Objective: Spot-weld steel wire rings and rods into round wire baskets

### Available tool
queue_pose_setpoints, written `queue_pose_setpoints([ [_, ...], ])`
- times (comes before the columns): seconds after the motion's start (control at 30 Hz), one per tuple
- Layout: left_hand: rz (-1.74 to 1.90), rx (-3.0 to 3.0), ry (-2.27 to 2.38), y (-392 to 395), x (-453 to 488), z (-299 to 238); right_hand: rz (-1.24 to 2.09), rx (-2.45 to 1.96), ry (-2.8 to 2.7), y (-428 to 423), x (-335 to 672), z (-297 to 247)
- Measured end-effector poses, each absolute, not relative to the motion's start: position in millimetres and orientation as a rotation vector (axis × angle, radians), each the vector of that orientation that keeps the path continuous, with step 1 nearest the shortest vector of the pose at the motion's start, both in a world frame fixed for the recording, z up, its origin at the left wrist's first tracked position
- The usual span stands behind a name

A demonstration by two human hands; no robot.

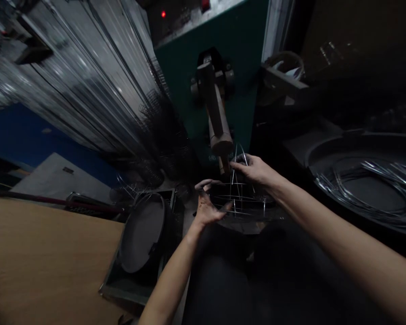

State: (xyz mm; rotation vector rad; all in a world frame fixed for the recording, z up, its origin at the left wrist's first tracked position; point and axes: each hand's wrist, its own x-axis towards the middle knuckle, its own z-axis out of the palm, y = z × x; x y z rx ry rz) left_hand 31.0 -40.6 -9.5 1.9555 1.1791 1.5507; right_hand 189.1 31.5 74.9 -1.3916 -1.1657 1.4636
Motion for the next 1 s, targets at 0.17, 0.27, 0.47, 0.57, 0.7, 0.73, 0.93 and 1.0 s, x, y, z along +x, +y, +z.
queue_pose_setpoints([
  [0.17, 1.514, 2.003, 1.206, -28, 22, -4, 1.483, -1.361, -1.124, 42, 183, 73],
  [0.27, 1.493, 2.001, 1.216, -21, 19, -2, 1.494, -1.369, -1.091, 47, 182, 70],
  [0.47, 1.41, 2.009, 1.219, -7, 15, 3, 1.477, -1.397, -1.101, 58, 181, 64],
  [0.57, 1.383, 2.018, 1.211, -3, 12, 4, 1.479, -1.362, -1.113, 60, 180, 62],
  [0.7, 1.4, 2.026, 1.185, -1, 11, 3, 1.467, -1.339, -1.109, 58, 178, 60],
  [0.73, 1.412, 2.023, 1.18, 0, 11, 3, 1.457, -1.343, -1.076, 58, 179, 60],
  [0.93, 1.51, 2.07, 1.139, -2, 7, -2, 1.464, -1.285, -0.71, 54, 185, 66],
  [1.0, 1.528, 2.072, 1.159, -4, 5, -4, 1.546, -1.267, -0.735, 52, 186, 69],
])
